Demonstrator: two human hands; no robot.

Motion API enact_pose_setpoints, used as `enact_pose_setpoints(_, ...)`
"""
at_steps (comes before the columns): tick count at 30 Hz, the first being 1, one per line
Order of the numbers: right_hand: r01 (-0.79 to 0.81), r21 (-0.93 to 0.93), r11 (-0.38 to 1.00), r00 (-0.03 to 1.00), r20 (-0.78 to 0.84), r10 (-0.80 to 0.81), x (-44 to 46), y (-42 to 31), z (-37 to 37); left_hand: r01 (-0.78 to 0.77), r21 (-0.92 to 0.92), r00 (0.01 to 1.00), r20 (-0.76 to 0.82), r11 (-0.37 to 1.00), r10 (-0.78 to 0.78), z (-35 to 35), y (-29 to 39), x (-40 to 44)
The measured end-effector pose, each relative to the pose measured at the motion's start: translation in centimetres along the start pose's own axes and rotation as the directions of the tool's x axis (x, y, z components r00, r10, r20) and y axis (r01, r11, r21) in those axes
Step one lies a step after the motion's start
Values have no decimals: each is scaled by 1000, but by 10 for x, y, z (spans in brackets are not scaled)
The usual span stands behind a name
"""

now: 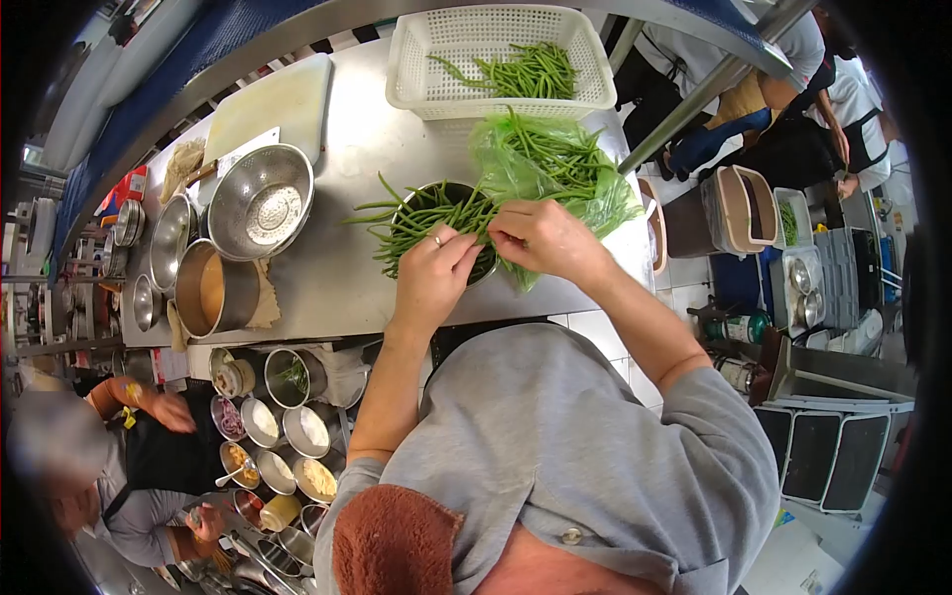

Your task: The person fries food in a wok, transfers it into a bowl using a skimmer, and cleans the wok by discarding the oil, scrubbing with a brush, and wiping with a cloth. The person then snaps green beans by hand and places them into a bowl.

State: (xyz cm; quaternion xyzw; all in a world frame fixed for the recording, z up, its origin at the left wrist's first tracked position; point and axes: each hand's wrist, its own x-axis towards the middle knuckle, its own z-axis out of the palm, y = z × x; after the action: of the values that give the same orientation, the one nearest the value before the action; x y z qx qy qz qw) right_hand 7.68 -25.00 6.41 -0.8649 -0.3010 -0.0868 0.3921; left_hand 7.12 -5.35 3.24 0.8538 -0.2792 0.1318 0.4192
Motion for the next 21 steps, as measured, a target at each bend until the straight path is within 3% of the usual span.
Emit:
enact_pose_setpoints(1,-2,-3,1000,1000,-2,2,0,3,5,-4,-2,1000,1,1000,4,-1,1,-2)
enact_pose_setpoints(3,-212,212,954,951,-182,252,1,8,17,54,2,995,-88,999,-54,-4,4,-6)
enact_pose_setpoints(4,-209,212,955,952,-178,248,1,15,25,58,3,994,-93,998,-57,-7,6,-8)
enact_pose_setpoints(6,-155,194,969,972,-148,185,6,23,40,173,-229,934,-270,958,-234,-14,8,-12)
enact_pose_setpoints(7,-124,161,979,983,-117,144,6,20,47,252,-329,900,-265,910,-345,-17,1,-19)
enact_pose_setpoints(8,-121,170,978,983,-115,142,8,16,52,258,-322,898,-267,911,-349,-22,-4,-23)
enact_pose_setpoints(10,-59,278,959,974,-195,116,13,8,56,369,-692,774,-141,621,-618,-29,-12,-28)
enact_pose_setpoints(16,-35,236,971,994,110,9,15,5,52,323,-812,722,-121,486,-681,-24,-16,-37)
enact_pose_setpoints(20,-50,283,958,990,142,10,11,2,58,296,-829,715,-137,474,-686,-27,-13,-44)
enact_pose_setpoints(21,-107,325,940,993,75,87,10,-1,61,296,-830,714,-136,473,-687,-27,-13,-48)
